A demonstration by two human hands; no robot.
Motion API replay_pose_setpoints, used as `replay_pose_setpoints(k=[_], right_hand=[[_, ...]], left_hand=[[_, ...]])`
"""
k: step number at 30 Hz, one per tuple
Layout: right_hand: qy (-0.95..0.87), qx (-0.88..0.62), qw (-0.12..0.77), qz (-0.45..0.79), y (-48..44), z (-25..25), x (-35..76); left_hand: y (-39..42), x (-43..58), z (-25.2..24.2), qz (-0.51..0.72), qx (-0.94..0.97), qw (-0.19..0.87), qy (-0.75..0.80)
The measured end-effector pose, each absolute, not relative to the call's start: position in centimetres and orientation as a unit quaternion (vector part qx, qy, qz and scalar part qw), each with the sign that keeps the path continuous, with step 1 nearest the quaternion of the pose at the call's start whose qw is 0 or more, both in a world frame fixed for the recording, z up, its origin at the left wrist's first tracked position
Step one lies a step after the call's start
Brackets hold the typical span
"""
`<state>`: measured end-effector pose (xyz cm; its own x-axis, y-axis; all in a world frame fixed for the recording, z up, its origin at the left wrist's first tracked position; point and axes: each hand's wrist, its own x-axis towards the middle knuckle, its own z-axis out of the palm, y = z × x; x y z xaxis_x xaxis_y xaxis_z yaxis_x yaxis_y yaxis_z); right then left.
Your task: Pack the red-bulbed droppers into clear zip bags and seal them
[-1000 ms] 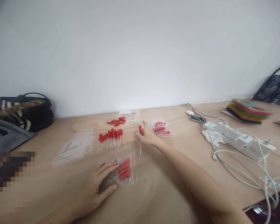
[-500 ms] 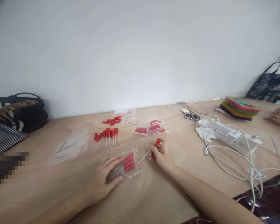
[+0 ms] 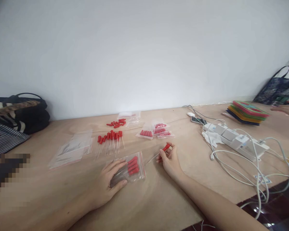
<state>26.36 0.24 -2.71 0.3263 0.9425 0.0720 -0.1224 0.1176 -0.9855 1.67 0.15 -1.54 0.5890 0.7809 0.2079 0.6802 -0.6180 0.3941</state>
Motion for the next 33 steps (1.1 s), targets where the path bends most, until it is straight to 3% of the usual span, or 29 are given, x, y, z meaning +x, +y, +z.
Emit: replay_pose_setpoints(k=[10,17,23,33], right_hand=[[-0.411,-0.485,0.604,0.481,-1.3,-3.2,25.0],[-0.526,-0.508,0.483,0.481,-1.9,-3.3,26.2],[-0.671,-0.432,0.351,0.489,-1.1,-2.1,27.0],[-0.740,-0.322,0.303,0.507,2.2,-1.5,25.5]], left_hand=[[0.2,1.8,-1.5,0.182,0.883,0.135,0.412],[0.2,1.6,-1.6,0.183,0.882,0.131,0.413],[0.1,1.8,-1.3,0.183,0.884,0.133,0.410],[0.3,1.6,-1.7,0.199,0.884,0.137,0.400]])
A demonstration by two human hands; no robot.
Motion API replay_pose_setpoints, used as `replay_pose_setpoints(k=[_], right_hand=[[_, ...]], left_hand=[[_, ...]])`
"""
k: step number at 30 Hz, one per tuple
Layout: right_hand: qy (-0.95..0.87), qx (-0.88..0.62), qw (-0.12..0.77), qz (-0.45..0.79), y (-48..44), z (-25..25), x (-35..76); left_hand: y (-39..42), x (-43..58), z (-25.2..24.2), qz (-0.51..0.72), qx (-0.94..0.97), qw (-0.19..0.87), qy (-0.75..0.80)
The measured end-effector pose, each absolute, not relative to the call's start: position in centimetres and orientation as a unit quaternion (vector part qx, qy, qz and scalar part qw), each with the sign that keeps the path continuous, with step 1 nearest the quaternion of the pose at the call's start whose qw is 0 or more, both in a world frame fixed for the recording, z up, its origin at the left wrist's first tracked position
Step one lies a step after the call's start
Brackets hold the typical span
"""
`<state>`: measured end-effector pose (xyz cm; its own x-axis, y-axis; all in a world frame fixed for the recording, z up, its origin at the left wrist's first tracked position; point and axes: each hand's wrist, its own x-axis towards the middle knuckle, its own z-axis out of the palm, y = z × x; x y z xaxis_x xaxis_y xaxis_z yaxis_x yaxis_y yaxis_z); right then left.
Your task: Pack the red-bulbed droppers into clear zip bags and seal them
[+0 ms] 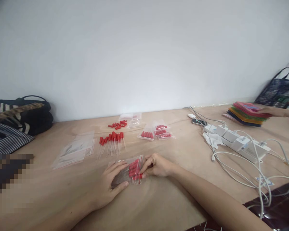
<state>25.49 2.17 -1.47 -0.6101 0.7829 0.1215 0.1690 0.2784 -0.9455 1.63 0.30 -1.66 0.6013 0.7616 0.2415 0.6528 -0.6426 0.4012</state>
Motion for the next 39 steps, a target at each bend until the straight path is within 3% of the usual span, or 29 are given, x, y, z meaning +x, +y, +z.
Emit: replay_pose_setpoints(k=[8,15,26,33,39], right_hand=[[-0.681,-0.322,0.288,0.591,2.2,-1.9,25.3],[-0.727,-0.308,0.323,0.522,1.4,-1.8,25.1],[-0.718,-0.278,0.271,0.577,1.6,-1.0,25.9],[-0.723,-0.372,0.262,0.520,-0.3,-1.7,26.9],[-0.741,-0.403,0.293,0.451,-0.9,-2.0,28.9]], left_hand=[[0.2,1.6,-1.4,0.205,0.884,0.146,0.393],[0.1,1.6,-1.4,0.206,0.886,0.163,0.383],[-0.2,2.1,-0.8,0.202,0.888,0.218,0.351],[-0.5,4.0,-0.7,0.171,0.909,0.225,0.306],[2.1,6.4,-0.4,0.147,0.944,0.139,0.261]])
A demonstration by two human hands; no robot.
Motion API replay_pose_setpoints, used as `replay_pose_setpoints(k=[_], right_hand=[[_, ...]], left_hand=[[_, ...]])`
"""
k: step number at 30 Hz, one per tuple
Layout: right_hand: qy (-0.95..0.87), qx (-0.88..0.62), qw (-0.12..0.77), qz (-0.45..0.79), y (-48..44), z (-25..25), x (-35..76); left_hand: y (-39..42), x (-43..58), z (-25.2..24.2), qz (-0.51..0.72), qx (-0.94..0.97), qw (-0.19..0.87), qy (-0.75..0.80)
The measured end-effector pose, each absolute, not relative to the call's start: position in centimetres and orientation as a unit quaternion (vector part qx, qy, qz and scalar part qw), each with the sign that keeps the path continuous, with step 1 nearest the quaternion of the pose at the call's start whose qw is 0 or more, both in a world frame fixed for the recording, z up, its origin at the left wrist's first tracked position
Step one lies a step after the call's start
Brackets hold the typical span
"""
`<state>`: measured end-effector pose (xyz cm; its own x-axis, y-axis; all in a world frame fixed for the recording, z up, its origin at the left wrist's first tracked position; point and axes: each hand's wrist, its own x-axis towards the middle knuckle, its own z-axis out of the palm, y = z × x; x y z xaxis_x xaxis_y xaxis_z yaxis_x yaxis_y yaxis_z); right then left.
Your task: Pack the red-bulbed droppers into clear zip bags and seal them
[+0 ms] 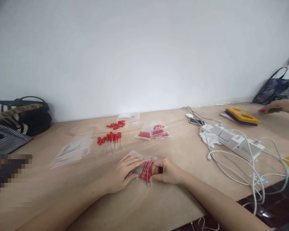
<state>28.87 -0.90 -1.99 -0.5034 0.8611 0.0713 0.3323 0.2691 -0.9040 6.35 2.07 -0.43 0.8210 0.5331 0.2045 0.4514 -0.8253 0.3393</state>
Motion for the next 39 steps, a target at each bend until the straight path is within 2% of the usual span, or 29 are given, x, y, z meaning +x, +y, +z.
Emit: replay_pose_setpoints(k=[5,10,14,18,24,27,30,36,39], right_hand=[[-0.768,-0.391,0.304,0.407,-0.5,-1.6,28.3],[-0.817,-0.355,0.269,0.366,0.8,-0.5,29.7],[-0.831,-0.411,0.305,0.220,2.2,-0.9,31.9],[-0.873,-0.352,0.323,0.100,3.1,-2.5,31.4],[-0.883,-0.301,0.337,-0.125,4.8,-3.5,28.5],[-0.881,-0.295,0.319,-0.186,5.7,-3.3,27.6],[-0.879,-0.306,0.318,-0.182,5.9,-3.2,27.2],[-0.885,-0.332,0.326,-0.027,4.9,-2.4,26.9],[-0.868,-0.362,0.339,0.002,5.0,-2.1,26.2]], left_hand=[[3.8,6.3,-1.4,0.291,0.900,0.071,0.316],[2.6,4.9,-2.1,0.315,0.899,0.076,0.296],[1.7,5.3,-1.6,0.311,0.917,0.010,0.249],[2.0,6.4,-1.4,0.271,0.929,-0.086,0.236],[4.6,5.6,-1.4,0.249,0.940,-0.151,0.180],[5.8,4.7,-1.3,0.256,0.940,-0.167,0.151],[6.6,4.0,-1.3,0.273,0.939,-0.170,0.125],[6.9,3.9,-1.9,0.312,0.931,-0.133,0.135],[6.9,4.0,-2.0,0.316,0.929,-0.119,0.151]])
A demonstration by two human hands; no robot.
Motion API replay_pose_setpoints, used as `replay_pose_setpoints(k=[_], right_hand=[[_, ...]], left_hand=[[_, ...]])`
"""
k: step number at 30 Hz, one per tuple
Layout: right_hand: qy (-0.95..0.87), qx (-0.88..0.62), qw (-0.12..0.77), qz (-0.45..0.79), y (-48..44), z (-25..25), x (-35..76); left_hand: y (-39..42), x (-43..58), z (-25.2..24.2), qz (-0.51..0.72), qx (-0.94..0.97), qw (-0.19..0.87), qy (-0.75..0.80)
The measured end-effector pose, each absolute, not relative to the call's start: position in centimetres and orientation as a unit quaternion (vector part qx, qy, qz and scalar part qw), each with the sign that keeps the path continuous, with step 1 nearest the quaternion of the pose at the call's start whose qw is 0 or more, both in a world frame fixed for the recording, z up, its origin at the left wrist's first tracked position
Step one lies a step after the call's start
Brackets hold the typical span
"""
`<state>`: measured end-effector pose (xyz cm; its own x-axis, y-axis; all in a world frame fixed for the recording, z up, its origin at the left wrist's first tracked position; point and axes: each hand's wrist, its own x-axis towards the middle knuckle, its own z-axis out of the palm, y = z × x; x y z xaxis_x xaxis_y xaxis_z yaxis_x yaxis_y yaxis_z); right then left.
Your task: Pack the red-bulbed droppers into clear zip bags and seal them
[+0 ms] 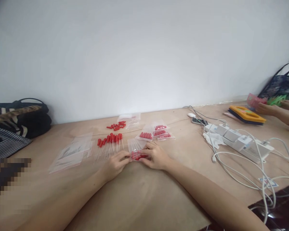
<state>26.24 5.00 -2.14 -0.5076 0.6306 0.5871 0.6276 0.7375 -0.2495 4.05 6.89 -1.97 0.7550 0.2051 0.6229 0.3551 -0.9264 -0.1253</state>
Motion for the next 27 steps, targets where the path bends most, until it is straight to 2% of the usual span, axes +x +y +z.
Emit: replay_pose_setpoints(k=[5,11,15,22,27], right_hand=[[-0.882,-0.354,0.308,0.045,6.2,-2.0,25.2],[-0.914,-0.315,0.255,0.012,6.8,-1.4,24.7],[-0.899,-0.347,0.266,-0.036,6.6,-1.9,24.0],[-0.903,-0.311,0.291,-0.049,6.7,-2.3,23.7],[-0.894,-0.305,0.311,-0.103,6.7,-2.6,23.0]], left_hand=[[6.7,4.2,-1.7,-0.313,-0.929,0.105,-0.166],[6.7,4.1,-1.6,-0.309,-0.931,0.103,-0.166],[6.9,4.0,-1.7,-0.315,-0.932,0.097,-0.149],[6.8,4.0,-1.5,-0.323,-0.931,0.062,-0.158],[6.7,4.0,-1.4,-0.330,-0.927,0.045,-0.172]])
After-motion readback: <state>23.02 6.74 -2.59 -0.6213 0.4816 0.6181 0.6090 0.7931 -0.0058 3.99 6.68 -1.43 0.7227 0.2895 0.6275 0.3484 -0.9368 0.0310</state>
